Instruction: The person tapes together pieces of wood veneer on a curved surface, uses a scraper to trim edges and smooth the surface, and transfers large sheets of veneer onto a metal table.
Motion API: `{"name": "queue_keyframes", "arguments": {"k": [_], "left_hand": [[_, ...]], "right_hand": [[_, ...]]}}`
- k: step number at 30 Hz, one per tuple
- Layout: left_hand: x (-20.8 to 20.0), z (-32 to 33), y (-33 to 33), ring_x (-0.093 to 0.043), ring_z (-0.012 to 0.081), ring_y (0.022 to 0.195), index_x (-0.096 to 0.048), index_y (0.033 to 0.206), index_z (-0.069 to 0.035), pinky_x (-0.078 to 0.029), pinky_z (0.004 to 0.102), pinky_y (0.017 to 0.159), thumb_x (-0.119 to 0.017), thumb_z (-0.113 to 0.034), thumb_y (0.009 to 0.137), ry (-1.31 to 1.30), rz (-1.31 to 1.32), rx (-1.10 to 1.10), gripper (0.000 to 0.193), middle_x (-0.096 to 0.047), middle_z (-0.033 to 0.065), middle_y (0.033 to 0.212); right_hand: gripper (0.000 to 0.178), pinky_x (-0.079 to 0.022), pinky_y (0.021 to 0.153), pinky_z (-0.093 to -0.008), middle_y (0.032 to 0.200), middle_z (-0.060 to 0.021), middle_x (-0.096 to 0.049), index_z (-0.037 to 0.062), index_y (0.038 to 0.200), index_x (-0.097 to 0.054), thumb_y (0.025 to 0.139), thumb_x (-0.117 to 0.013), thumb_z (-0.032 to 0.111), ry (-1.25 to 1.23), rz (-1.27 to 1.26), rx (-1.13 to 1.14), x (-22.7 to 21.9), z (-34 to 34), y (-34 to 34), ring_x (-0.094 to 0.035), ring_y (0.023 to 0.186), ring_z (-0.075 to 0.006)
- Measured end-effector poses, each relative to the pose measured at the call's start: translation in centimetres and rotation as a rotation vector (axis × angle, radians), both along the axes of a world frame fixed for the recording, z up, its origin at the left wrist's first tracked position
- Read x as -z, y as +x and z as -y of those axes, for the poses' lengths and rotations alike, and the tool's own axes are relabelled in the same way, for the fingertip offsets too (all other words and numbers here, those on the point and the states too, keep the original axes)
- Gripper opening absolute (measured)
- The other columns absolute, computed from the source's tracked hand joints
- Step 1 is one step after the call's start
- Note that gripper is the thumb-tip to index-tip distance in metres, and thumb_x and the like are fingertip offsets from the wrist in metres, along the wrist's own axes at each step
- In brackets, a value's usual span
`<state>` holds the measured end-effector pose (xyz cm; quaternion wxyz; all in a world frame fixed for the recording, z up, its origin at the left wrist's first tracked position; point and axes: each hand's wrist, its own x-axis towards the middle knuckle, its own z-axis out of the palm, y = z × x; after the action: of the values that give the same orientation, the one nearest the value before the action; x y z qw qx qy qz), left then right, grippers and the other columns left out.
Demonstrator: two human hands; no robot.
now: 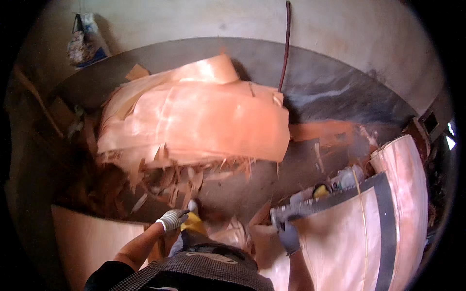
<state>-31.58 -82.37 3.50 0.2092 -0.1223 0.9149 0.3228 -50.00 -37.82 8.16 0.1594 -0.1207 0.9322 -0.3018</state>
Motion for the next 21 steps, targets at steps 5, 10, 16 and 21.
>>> {"name": "queue_keyframes", "arguments": {"k": [5,10,16,21], "left_hand": [[-2.9,10.2,-12.9,-0.055,0.0369,0.109,-0.055,0.124,-0.009,-0.042,0.0423,0.095,-0.047,-0.033,0.092,-0.040,-0.225,0.016,0.041,-0.058,0.0200,0.118],[-3.7,16.3,-19.3,-0.055,0.0360,0.109,-0.054,0.125,-0.010,-0.042,0.0433,0.095,-0.046,-0.033,0.091,-0.032,-0.181,0.066,0.042,-0.058,0.0196,0.118],[-1.7,20.4,-18.8,-0.058,0.0363,0.099,-0.058,0.115,-0.007,-0.044,0.0450,0.088,-0.048,-0.030,0.089,-0.045,-0.198,-0.090,0.036,-0.062,0.0195,0.106],[-2.5,21.7,-18.3,-0.060,0.0370,0.094,-0.060,0.111,-0.009,-0.045,0.0459,0.085,-0.047,-0.033,0.089,-0.014,0.016,-0.330,0.035,-0.064,0.0194,0.102]], "right_hand": [[0.019,-0.050,0.075,-0.0338,0.090,-0.0140,-0.068,0.0035,0.099,-0.064,0.085,-0.060,0.016,-0.161,-0.121,0.125,-1.9,10.3,-8.0,-0.066,0.084,-0.0239],[0.031,-0.049,0.078,-0.0425,0.095,-0.0193,-0.063,0.0049,0.107,-0.060,0.080,-0.064,0.017,0.042,-0.358,-0.055,-8.4,24.7,-17.7,-0.060,0.091,-0.0376],[0.040,-0.049,0.080,-0.0435,0.116,-0.0185,-0.057,0.0048,0.115,-0.054,0.080,-0.066,0.021,-0.033,-0.489,-0.321,-11.9,43.0,-35.8,-0.058,0.100,-0.0359],[0.040,-0.050,0.081,-0.0404,0.126,-0.0156,-0.053,0.0047,0.116,-0.054,0.084,-0.061,0.028,-0.034,-0.733,-0.657,-14.1,61.2,-51.7,-0.059,0.100,-0.0332]]}}
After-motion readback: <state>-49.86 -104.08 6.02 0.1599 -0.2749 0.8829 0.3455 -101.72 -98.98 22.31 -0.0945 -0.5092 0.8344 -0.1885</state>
